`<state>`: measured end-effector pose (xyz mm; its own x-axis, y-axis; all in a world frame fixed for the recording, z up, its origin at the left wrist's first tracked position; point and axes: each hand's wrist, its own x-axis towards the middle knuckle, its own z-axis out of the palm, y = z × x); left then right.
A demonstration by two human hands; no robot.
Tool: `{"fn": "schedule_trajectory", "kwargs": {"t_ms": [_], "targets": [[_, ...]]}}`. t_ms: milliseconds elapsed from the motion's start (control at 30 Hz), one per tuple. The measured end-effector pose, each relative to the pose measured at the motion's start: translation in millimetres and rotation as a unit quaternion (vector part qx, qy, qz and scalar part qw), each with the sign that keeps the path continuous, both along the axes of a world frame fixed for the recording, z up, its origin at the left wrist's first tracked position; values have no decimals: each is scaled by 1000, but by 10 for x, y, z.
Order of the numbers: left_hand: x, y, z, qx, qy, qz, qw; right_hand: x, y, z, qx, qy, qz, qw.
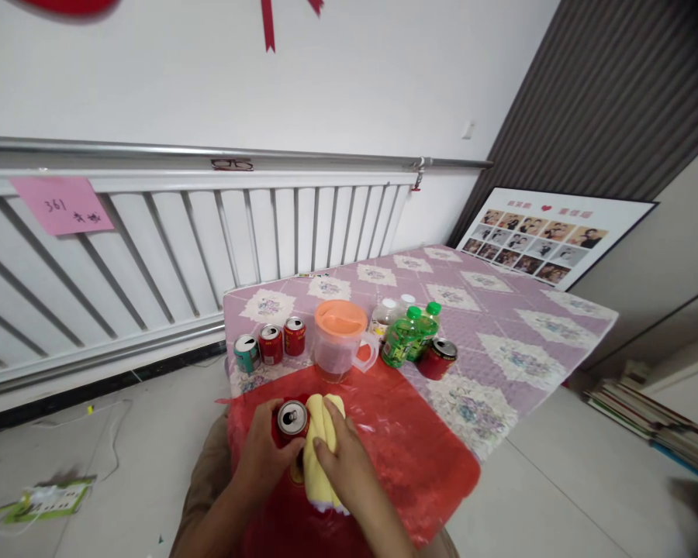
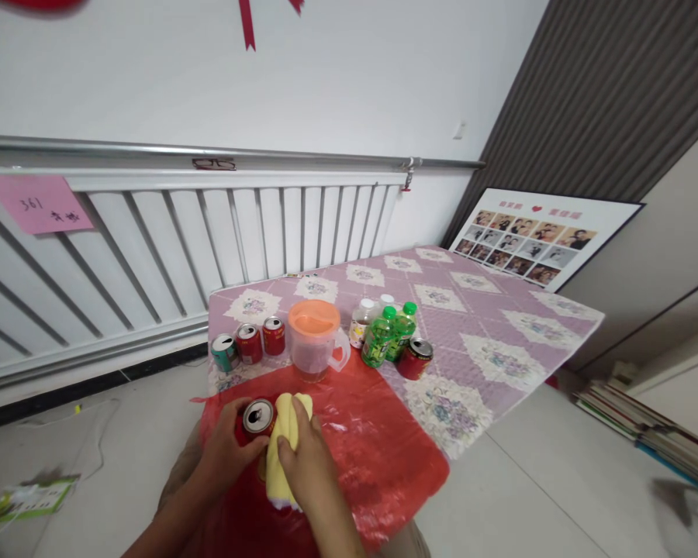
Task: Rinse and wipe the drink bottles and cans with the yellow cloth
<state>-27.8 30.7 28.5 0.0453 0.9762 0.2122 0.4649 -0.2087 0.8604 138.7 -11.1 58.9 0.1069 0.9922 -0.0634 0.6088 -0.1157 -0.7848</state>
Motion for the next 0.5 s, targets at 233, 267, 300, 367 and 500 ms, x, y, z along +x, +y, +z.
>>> {"fn": "schedule_trajectory", "kwargs": {"t_ms": [233, 267, 300, 367, 500], "targets": [[-140, 107, 199, -74, -4, -102, 992, 12, -22, -120, -28, 3, 29, 999], [-161, 123, 231, -85, 0, -115, 990, 14, -13, -104, -24, 4, 31, 999], [-179, 137, 259, -92, 3, -129, 987, 16, -1, -80, -18, 4, 30, 999], [-201, 159, 306, -97, 6, -157, 983, 18, 29, -15, -1, 3, 23, 1000], [-209, 188, 337, -94, 8, -190, 977, 21, 79, 99, 22, 5, 13, 1000]]}}
